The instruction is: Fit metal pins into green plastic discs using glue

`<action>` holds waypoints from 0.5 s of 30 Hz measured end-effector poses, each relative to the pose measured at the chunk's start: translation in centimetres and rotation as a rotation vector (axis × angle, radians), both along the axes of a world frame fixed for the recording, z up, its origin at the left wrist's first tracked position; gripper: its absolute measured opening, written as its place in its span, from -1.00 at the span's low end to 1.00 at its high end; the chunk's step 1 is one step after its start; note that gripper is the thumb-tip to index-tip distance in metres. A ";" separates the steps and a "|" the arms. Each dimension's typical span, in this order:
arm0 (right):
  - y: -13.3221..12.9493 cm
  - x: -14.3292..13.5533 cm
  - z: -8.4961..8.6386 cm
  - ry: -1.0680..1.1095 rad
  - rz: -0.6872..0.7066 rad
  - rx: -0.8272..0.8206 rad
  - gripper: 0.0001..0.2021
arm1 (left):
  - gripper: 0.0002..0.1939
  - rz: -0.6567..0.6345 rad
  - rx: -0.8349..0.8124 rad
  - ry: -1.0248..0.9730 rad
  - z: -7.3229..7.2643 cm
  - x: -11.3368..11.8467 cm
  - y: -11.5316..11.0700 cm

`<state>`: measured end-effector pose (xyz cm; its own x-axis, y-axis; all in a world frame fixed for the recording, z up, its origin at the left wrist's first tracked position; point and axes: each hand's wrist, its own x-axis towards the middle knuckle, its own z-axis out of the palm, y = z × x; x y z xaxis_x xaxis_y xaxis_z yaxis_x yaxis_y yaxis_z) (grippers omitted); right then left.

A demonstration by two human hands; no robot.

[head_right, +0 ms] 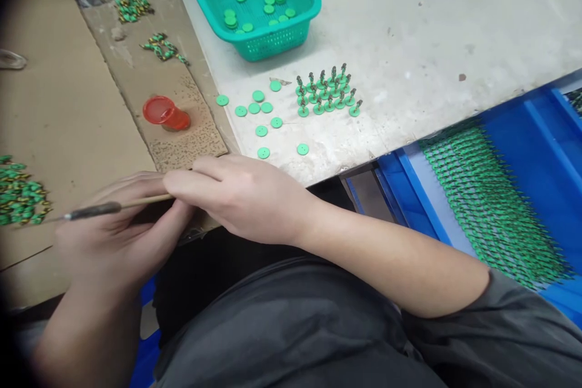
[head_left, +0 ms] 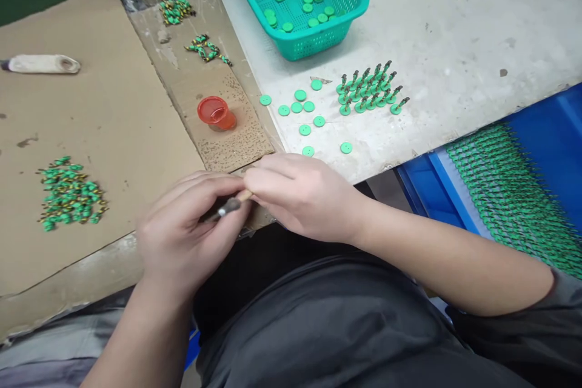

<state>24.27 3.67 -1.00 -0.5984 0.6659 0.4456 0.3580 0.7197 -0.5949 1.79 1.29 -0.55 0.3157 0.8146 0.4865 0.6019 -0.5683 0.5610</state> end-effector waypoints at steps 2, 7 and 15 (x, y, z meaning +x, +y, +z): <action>0.2 0.0 -0.2 0.082 -0.032 -0.026 -0.80 | -0.78 0.009 -0.014 0.002 0.2 0.1 0.1; 0.8 0.4 -0.4 0.258 -0.200 -0.091 -0.72 | -0.82 0.039 -0.039 0.018 1.0 0.8 0.1; 1.3 0.3 -0.3 0.185 -0.001 -0.163 -0.71 | -0.79 0.059 -0.015 0.018 1.0 0.8 -0.2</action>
